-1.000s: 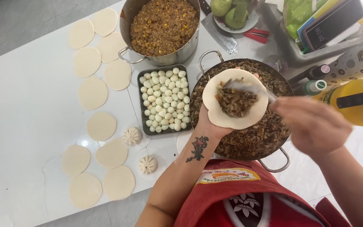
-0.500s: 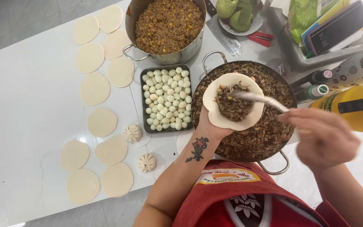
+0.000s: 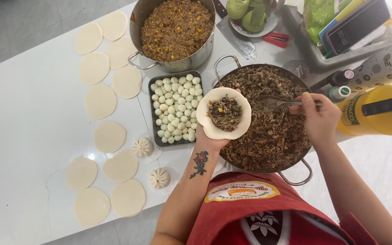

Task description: Assembling steamed buns by placing meat filling and a quail egg onto dough wrappers and pleating them closed.

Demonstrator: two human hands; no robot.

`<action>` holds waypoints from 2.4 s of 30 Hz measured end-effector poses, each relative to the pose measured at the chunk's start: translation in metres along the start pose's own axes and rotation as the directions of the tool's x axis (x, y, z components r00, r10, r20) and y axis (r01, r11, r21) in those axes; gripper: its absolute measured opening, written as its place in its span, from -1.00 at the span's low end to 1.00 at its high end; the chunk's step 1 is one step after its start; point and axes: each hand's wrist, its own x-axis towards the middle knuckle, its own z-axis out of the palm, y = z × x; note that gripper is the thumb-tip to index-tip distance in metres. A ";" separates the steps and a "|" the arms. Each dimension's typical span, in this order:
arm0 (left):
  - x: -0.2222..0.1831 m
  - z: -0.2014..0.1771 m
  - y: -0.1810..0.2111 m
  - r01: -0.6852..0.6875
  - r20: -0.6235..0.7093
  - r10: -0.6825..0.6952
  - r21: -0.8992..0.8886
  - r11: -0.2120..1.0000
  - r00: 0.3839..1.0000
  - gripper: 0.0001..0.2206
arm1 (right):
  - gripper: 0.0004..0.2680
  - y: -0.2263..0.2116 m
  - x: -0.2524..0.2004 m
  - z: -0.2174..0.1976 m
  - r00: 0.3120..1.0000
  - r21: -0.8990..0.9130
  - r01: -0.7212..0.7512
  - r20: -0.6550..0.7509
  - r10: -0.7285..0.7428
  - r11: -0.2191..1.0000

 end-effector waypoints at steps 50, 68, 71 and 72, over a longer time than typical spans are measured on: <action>0.002 0.025 -0.009 -0.236 0.017 0.269 0.537 0.810 0.963 -0.68 | -0.84 0.004 0.004 -0.023 0.972 0.380 -0.095 -0.163 0.168 0.920; 0.016 0.010 -0.026 -0.110 -0.246 0.141 0.138 0.984 0.959 -0.81 | -0.87 -0.110 -0.019 -0.023 0.868 0.167 0.495 -0.139 -0.477 0.852; 0.018 -0.005 -0.025 -0.096 -0.050 0.100 0.074 0.993 0.994 -0.72 | -0.89 -0.105 -0.020 -0.022 0.829 0.154 0.555 -0.023 -0.558 0.818; 0.016 -0.002 -0.024 -0.096 -0.047 0.100 0.074 0.993 0.994 -0.72 | -0.89 -0.104 -0.022 -0.019 0.828 0.153 0.557 -0.023 -0.560 0.816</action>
